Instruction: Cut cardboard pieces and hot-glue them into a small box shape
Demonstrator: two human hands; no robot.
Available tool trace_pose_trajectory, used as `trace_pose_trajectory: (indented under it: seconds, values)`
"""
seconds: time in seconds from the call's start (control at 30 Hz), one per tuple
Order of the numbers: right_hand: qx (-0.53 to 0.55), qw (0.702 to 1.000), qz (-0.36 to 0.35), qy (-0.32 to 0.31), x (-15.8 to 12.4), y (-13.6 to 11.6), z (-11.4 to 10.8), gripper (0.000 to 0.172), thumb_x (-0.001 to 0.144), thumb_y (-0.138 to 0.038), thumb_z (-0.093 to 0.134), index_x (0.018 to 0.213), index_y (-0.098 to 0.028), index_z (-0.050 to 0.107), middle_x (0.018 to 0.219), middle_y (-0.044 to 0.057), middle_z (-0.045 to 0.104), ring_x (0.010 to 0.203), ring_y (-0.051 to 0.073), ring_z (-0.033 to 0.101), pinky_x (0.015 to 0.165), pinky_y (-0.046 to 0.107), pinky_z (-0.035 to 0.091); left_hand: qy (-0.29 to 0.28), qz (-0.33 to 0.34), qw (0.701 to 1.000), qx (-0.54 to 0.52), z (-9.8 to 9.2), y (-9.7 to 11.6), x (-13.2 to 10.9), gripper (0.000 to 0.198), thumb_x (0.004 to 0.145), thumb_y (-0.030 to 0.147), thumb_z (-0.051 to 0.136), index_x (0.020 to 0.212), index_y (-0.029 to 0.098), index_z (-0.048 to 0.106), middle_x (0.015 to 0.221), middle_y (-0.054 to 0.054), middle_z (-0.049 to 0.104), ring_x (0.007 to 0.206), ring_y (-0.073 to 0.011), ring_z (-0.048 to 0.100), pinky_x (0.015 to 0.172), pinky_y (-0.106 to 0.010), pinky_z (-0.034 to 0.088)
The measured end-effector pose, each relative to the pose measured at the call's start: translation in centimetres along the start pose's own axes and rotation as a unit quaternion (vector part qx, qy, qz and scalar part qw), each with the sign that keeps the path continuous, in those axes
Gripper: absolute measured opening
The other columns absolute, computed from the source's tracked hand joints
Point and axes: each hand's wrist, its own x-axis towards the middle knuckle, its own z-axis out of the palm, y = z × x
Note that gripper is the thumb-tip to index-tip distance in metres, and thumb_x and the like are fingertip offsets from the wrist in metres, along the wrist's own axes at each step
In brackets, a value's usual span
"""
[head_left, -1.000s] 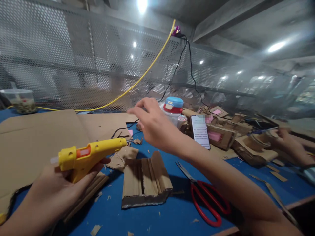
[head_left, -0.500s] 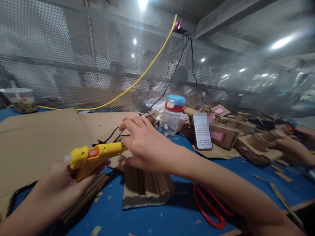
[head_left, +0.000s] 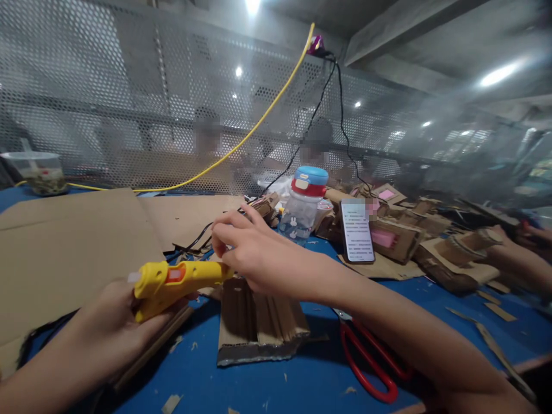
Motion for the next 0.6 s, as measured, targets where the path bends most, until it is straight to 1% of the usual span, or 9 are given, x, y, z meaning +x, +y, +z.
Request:
trace_pose_trajectory:
  seconds: [0.1,0.17,0.23,0.27,0.3,0.33,0.4,0.5,0.6]
  values:
    - [0.036,0.999,0.006,-0.04,-0.4,0.3,-0.9,0.015,0.086,-0.007,0.058,0.089,-0.011,0.071,0.116,0.011,0.057,0.118,0.027,0.043,0.108,0.051,0.029,-0.033,-0.029,0.999,-0.023,-0.1,-0.6,-0.1,0.034,0.068,0.047,0.063,0.09,0.025,0.075,0.087,-0.004,0.078,0.074,-0.0227,0.074,0.069,-0.031,0.062]
    - [0.052,0.998,0.007,-0.041,-0.5,0.0,-1.1,0.015,0.089,-0.021,0.062,0.092,-0.01,0.071,0.117,0.013,0.057,0.114,0.028,0.045,0.105,0.051,0.034,-0.038,-0.041,0.998,-0.024,-0.2,-0.7,-0.2,0.032,0.067,0.046,0.062,0.088,0.025,0.075,0.087,-0.004,0.078,0.076,-0.0236,0.074,0.072,-0.033,0.062]
    - [0.034,0.999,0.024,0.001,-0.4,-0.6,-0.7,0.026,0.087,-0.035,0.067,0.093,-0.01,0.071,0.112,0.014,0.057,0.11,0.029,0.046,0.103,0.055,0.035,-0.03,-0.055,0.998,-0.024,-0.3,-0.7,-0.3,0.029,0.064,0.044,0.062,0.082,0.026,0.074,0.082,-0.004,0.078,0.075,-0.0241,0.073,0.074,-0.035,0.062]
    - [0.01,0.999,0.036,0.034,-0.3,-1.0,-0.2,0.027,0.087,-0.036,0.067,0.092,-0.01,0.071,0.11,0.014,0.057,0.109,0.029,0.046,0.103,0.057,0.033,-0.025,-0.06,0.997,-0.028,-0.3,-0.6,-0.3,0.029,0.063,0.044,0.063,0.082,0.026,0.074,0.08,-0.003,0.077,0.073,-0.0242,0.073,0.074,-0.035,0.062]
    - [-0.02,0.996,0.046,0.068,-0.2,-1.3,0.2,0.02,0.088,-0.031,0.066,0.089,-0.011,0.071,0.108,0.014,0.057,0.108,0.029,0.046,0.104,0.06,0.03,-0.022,-0.064,0.997,-0.036,-0.3,-0.5,-0.4,0.03,0.062,0.045,0.064,0.084,0.025,0.074,0.081,-0.003,0.077,0.074,-0.0243,0.073,0.075,-0.035,0.062]
    - [-0.046,0.993,0.048,0.093,-0.1,-1.7,0.7,0.012,0.089,-0.021,0.062,0.086,-0.013,0.07,0.108,0.013,0.057,0.109,0.028,0.046,0.106,0.062,0.027,-0.02,-0.067,0.997,-0.044,-0.3,-0.4,-0.4,0.033,0.063,0.046,0.065,0.087,0.025,0.073,0.083,-0.003,0.077,0.075,-0.0242,0.073,0.075,-0.035,0.062]
    - [-0.066,0.992,0.039,0.104,0.1,-2.2,1.3,0.015,0.087,-0.008,0.057,0.082,-0.015,0.069,0.107,0.012,0.057,0.108,0.027,0.046,0.108,0.063,0.024,-0.025,-0.069,0.996,-0.059,-0.2,-0.2,-0.5,0.036,0.065,0.047,0.066,0.094,0.025,0.072,0.09,-0.004,0.078,0.08,-0.0238,0.074,0.077,-0.034,0.062]
    - [-0.049,0.996,0.031,0.066,0.1,-2.3,1.2,0.017,0.081,-0.003,0.058,0.081,-0.015,0.07,0.105,0.011,0.056,0.105,0.027,0.045,0.106,0.063,0.026,-0.027,-0.069,0.995,-0.063,-0.3,0.1,-0.5,0.036,0.062,0.047,0.068,0.089,0.024,0.074,0.088,-0.004,0.078,0.078,-0.024,0.074,0.076,-0.032,0.062]
    - [-0.022,0.999,0.032,0.023,-0.1,-1.9,0.0,0.018,0.08,-0.003,0.057,0.081,-0.015,0.07,0.103,0.011,0.056,0.103,0.026,0.044,0.105,0.06,0.029,-0.024,-0.071,0.995,-0.065,-0.5,0.2,-0.4,0.035,0.056,0.048,0.069,0.083,0.025,0.075,0.081,-0.003,0.078,0.072,-0.0241,0.073,0.071,-0.032,0.062]
